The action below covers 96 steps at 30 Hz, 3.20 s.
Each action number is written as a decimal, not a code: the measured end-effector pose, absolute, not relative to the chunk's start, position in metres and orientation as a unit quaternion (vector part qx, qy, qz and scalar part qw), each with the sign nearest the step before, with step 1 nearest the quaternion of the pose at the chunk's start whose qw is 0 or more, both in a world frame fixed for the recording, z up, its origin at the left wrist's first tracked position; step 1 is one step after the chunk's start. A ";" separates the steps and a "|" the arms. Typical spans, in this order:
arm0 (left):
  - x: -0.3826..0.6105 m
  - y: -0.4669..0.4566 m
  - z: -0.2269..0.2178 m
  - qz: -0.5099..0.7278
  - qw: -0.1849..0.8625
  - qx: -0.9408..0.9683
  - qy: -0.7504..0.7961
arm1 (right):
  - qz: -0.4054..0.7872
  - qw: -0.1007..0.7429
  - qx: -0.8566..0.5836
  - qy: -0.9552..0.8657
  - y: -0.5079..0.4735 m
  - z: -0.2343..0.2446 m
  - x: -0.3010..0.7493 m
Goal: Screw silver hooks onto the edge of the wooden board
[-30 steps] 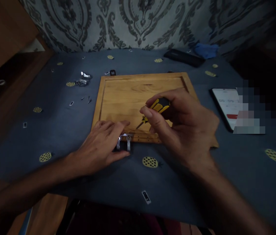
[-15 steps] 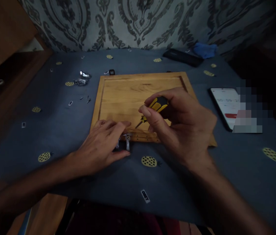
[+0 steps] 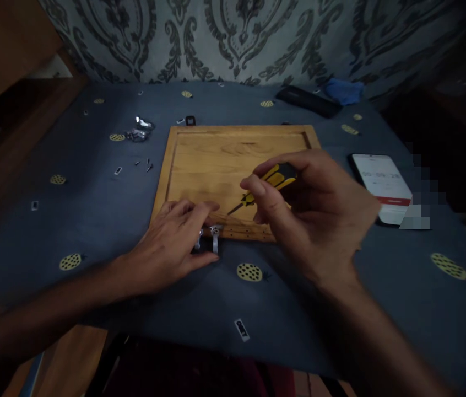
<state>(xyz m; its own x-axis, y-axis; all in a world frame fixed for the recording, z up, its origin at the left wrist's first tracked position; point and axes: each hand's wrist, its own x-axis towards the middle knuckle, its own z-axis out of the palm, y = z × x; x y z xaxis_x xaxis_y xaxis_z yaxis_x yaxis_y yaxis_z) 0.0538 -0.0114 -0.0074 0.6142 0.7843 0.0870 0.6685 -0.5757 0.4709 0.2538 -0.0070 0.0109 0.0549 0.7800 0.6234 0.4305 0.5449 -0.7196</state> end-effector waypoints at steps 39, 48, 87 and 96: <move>0.053 -0.013 -0.010 0.157 0.203 0.875 0.410 | 0.260 0.582 -0.439 -0.633 -0.020 0.025 0.245; 0.053 -0.013 -0.011 0.147 0.188 0.877 0.416 | 0.273 0.575 -0.403 -0.658 -0.021 0.022 0.248; 0.052 -0.012 -0.011 0.153 0.169 0.871 0.435 | 0.369 0.626 -0.380 -0.573 -0.014 0.024 0.236; 0.052 -0.012 -0.011 0.156 0.178 0.874 0.425 | 0.325 0.646 -0.351 -0.594 -0.006 0.016 0.242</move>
<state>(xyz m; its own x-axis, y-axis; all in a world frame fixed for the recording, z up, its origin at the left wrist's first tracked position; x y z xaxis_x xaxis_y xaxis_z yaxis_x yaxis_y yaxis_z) 0.0517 -0.0122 -0.0113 0.5906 0.7978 0.1210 0.6865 -0.5756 0.4443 0.2418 -0.0056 0.0156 0.0826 0.8375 0.5401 -0.0024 0.5422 -0.8403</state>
